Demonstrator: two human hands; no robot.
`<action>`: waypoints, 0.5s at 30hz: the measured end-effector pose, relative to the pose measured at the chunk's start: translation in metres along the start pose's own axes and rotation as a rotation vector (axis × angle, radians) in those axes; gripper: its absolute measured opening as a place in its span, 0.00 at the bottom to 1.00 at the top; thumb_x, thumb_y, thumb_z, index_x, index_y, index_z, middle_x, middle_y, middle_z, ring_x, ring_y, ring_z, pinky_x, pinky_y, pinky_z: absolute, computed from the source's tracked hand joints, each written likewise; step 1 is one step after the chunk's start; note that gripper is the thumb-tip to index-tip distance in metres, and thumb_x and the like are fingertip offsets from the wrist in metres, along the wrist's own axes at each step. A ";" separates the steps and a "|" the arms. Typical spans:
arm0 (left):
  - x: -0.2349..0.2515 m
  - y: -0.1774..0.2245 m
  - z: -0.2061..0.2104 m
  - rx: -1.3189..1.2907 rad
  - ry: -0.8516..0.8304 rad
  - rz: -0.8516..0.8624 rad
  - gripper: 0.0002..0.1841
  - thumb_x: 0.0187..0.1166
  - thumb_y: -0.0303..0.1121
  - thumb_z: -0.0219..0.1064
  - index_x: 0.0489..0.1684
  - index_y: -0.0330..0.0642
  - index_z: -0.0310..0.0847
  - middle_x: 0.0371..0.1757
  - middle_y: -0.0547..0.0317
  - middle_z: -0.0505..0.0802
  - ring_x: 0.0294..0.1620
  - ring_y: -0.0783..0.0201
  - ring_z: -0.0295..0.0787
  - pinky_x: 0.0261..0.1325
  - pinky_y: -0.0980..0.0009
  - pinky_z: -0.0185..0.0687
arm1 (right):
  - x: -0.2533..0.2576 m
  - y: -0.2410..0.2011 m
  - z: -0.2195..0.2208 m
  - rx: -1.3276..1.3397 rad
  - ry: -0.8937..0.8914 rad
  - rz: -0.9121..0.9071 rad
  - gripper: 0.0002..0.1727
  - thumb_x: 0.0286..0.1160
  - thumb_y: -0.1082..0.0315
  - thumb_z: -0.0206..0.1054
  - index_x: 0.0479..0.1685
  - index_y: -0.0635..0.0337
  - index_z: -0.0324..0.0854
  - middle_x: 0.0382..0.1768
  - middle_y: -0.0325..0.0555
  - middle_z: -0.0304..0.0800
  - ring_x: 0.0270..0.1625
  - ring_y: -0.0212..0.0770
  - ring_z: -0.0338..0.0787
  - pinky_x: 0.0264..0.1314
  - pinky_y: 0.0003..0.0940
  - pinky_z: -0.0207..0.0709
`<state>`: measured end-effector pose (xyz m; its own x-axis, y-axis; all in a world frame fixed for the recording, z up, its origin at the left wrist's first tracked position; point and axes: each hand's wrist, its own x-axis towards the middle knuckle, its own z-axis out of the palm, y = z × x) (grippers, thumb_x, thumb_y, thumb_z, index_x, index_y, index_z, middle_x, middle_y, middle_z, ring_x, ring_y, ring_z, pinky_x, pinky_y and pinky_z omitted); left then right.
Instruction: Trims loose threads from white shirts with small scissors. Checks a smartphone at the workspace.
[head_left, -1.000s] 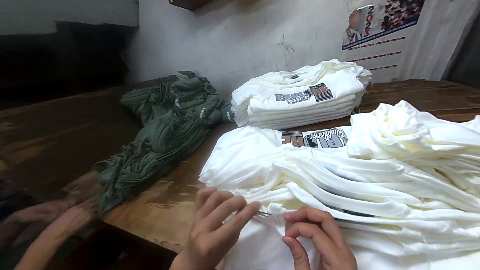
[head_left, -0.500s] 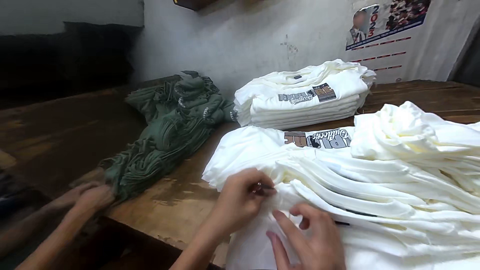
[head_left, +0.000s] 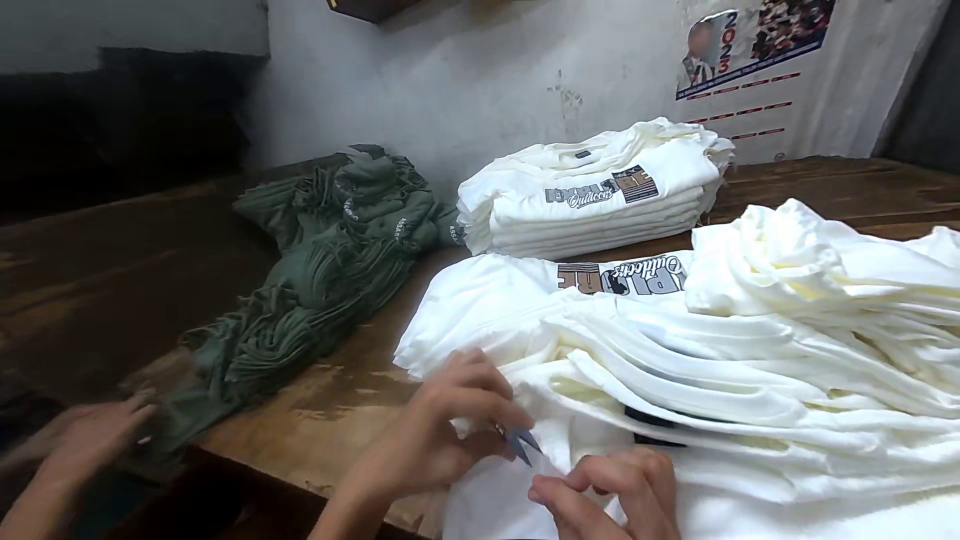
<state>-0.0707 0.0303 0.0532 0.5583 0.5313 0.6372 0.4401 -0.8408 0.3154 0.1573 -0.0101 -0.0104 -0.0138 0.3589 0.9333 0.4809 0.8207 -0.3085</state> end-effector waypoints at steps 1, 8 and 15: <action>-0.002 0.000 0.003 -0.014 0.007 0.007 0.09 0.76 0.46 0.76 0.50 0.64 0.94 0.45 0.73 0.92 0.54 0.73 0.82 0.62 0.71 0.72 | -0.001 0.000 0.001 -0.002 0.005 0.002 0.02 0.75 0.58 0.75 0.36 0.38 0.92 0.36 0.29 0.83 0.48 0.27 0.77 0.61 0.25 0.64; 0.003 0.003 0.010 -0.076 0.031 -0.079 0.12 0.79 0.46 0.73 0.52 0.53 0.93 0.44 0.70 0.93 0.49 0.77 0.86 0.56 0.78 0.81 | -0.005 -0.004 -0.020 0.052 -0.128 -0.027 0.20 0.75 0.42 0.70 0.21 0.43 0.83 0.35 0.35 0.90 0.49 0.35 0.82 0.69 0.36 0.60; 0.026 0.057 0.021 0.040 0.002 -0.640 0.12 0.71 0.49 0.75 0.29 0.53 0.92 0.24 0.76 0.90 0.24 0.83 0.82 0.28 0.80 0.78 | 0.011 -0.017 -0.013 -0.280 -0.144 0.126 0.08 0.68 0.53 0.77 0.30 0.43 0.97 0.42 0.40 0.93 0.52 0.42 0.85 0.62 0.43 0.69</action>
<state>-0.0163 -0.0011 0.0731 0.1754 0.9266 0.3327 0.7118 -0.3529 0.6073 0.1606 -0.0259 0.0070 -0.0535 0.5253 0.8492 0.7086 0.6192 -0.3384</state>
